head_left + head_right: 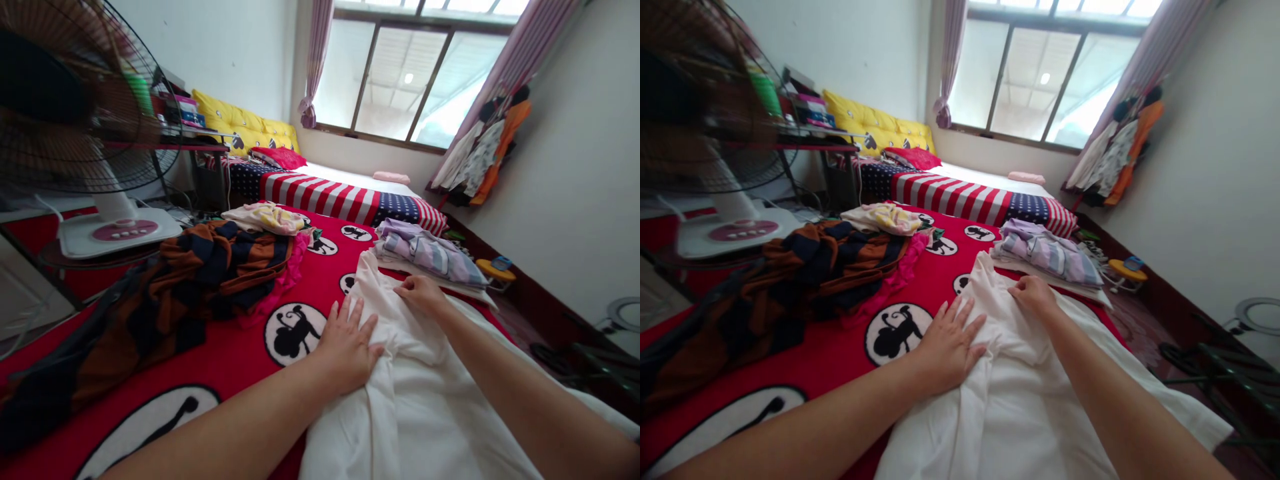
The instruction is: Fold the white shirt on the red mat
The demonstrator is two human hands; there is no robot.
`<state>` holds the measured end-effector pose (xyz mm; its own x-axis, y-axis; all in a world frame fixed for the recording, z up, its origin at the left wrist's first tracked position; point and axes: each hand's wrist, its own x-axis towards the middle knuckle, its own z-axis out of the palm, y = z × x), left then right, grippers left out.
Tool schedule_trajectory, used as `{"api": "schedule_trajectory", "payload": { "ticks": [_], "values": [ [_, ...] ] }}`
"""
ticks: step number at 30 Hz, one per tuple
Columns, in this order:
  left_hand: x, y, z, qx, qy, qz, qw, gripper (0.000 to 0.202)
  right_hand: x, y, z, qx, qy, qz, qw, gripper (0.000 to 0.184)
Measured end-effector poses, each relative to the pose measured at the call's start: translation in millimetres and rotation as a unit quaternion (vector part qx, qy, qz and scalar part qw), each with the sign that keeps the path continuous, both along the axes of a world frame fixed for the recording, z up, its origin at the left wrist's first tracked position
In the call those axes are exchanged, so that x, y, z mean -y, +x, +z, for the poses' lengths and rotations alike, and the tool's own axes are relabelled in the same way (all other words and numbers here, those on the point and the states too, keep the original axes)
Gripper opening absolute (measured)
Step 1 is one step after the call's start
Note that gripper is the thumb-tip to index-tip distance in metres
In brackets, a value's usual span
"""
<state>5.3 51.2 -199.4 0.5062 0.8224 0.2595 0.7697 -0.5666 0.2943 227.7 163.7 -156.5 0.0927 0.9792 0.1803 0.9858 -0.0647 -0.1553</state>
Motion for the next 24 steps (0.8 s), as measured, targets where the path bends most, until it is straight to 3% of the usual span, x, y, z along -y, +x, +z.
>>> {"api": "schedule_trajectory", "payload": {
  "ticks": [4,9,13,17,21,24],
  "values": [
    [0,0,0.3,0.004,-0.002,-0.001,1.000,0.059,14,7,8.1,0.019,0.020,-0.035,0.999,0.020],
    [0,1,-1.3,0.005,0.001,-0.001,1.000,0.058,16,13,24.2,0.088,-0.049,-0.097,0.990,0.012],
    [0,1,-1.5,0.002,-0.002,-0.002,1.000,0.059,-5,-7,31.7,0.107,0.036,-0.019,0.993,0.023],
    [0,1,-1.3,0.007,-0.005,-0.001,1.000,0.059,-35,-45,32.0,0.043,0.083,0.035,0.995,0.029],
    [1,0,-0.6,0.008,-0.006,-0.002,1.000,0.059,-65,-67,28.6,0.003,0.063,0.040,0.997,0.033],
    [2,0,0.0,0.012,-0.017,-0.002,1.000,0.060,-83,-72,25.0,-0.006,0.027,0.038,0.999,0.018]
  ]
}}
